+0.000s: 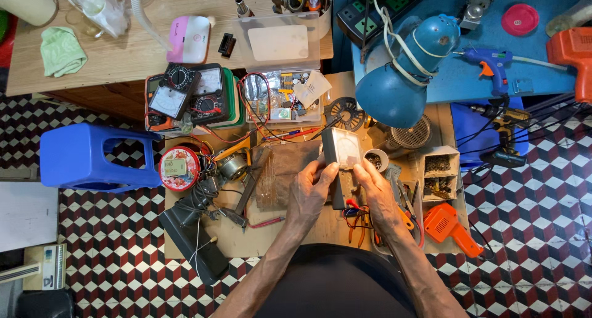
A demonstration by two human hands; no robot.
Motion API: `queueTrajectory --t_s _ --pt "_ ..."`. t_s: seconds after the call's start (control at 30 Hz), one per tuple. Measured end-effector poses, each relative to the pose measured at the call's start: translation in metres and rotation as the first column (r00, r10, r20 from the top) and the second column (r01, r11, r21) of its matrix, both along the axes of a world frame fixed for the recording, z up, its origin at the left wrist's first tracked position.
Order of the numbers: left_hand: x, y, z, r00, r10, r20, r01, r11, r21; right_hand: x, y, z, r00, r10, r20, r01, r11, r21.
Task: The person tests an analog multimeter by connecting red and black probes to its terminals and adjusting the dial. They briefly move a bundle of wires to a wall socket, then return to the workbench to continue testing the multimeter with the probes.
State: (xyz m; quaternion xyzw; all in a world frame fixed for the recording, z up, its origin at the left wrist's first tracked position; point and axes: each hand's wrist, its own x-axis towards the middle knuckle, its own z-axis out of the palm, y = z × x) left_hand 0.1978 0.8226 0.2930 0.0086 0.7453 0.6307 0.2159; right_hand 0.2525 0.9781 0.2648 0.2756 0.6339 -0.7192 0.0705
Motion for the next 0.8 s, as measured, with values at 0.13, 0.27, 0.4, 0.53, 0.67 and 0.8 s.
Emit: queueTrajectory --t_s 0.13,0.27,0.4,0.53,0.67,0.8 --pt "-0.001 -0.001 -0.007 1.0 -0.003 0.008 0.002 0.999 0.042 -0.003 -0.002 0.0 0.989 0.016 -0.15 -0.013 1.0 0.016" --pt "-0.001 0.0 -0.009 1.0 -0.003 0.001 0.003 0.999 0.039 -0.003 -0.003 -0.005 0.992 -0.008 -0.126 0.007 1.0 -0.005" --pt "0.001 -0.001 -0.005 0.999 -0.017 -0.034 0.02 0.995 0.096 -0.003 -0.002 -0.009 0.991 -0.024 -0.129 0.011 0.995 -0.104" --pt "0.002 0.001 0.0 0.999 -0.032 -0.002 0.032 0.999 0.024 -0.001 0.001 -0.015 0.993 0.007 -0.12 -0.028 0.984 -0.174" --pt "0.003 0.002 0.003 0.999 -0.035 -0.001 0.035 0.999 0.023 -0.001 0.003 -0.028 0.999 -0.023 -0.047 0.014 0.985 -0.172" --pt "0.003 0.0 0.005 0.996 -0.041 -0.075 0.043 0.999 0.023 -0.001 0.005 -0.04 1.0 -0.023 -0.019 0.021 0.993 -0.112"
